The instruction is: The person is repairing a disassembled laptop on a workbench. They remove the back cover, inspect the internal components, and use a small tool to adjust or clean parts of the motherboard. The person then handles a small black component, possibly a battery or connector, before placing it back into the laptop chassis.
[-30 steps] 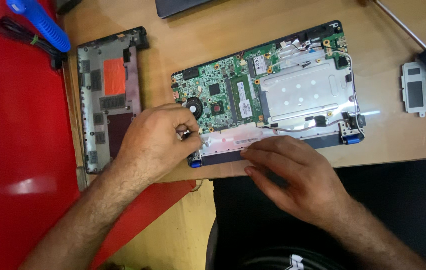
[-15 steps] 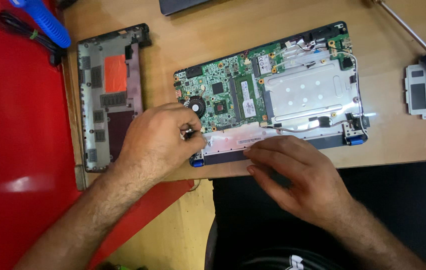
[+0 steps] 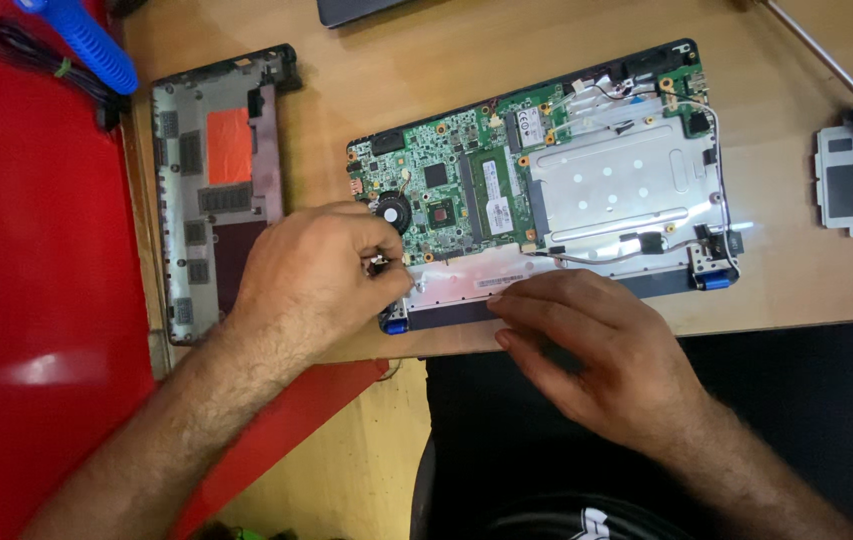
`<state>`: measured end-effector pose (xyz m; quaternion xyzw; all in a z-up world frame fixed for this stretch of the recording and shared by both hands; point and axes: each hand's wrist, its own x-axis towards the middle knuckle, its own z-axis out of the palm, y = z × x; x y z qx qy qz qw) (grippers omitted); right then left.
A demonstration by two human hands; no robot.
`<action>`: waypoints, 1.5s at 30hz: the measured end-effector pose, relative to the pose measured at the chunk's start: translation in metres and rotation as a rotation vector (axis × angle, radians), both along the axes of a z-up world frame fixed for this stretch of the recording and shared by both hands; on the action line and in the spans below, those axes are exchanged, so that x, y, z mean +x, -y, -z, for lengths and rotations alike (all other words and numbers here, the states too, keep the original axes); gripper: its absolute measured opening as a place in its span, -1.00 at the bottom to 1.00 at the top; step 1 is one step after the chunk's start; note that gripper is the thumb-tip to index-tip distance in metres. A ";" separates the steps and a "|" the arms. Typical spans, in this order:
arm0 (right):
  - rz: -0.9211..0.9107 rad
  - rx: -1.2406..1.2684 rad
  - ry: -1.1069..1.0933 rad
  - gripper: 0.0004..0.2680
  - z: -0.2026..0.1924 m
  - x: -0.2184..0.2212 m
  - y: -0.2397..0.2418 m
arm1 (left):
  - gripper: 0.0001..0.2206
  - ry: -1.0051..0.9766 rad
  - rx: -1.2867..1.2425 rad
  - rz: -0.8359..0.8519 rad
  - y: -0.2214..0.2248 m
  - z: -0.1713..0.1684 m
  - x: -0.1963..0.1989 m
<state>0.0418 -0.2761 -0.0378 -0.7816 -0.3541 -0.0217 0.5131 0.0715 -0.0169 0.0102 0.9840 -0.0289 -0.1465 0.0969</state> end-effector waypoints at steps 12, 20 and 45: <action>-0.002 -0.022 0.028 -0.81 0.001 0.001 -0.001 | -0.90 0.190 -0.204 0.081 -0.012 0.014 -0.018; 0.013 -0.024 0.019 -0.82 0.000 0.000 -0.002 | -0.95 0.280 -0.328 0.064 -0.014 0.017 -0.022; -0.005 -0.080 -0.009 -0.77 0.001 -0.006 -0.025 | -0.91 0.342 -0.341 0.235 -0.021 0.031 -0.014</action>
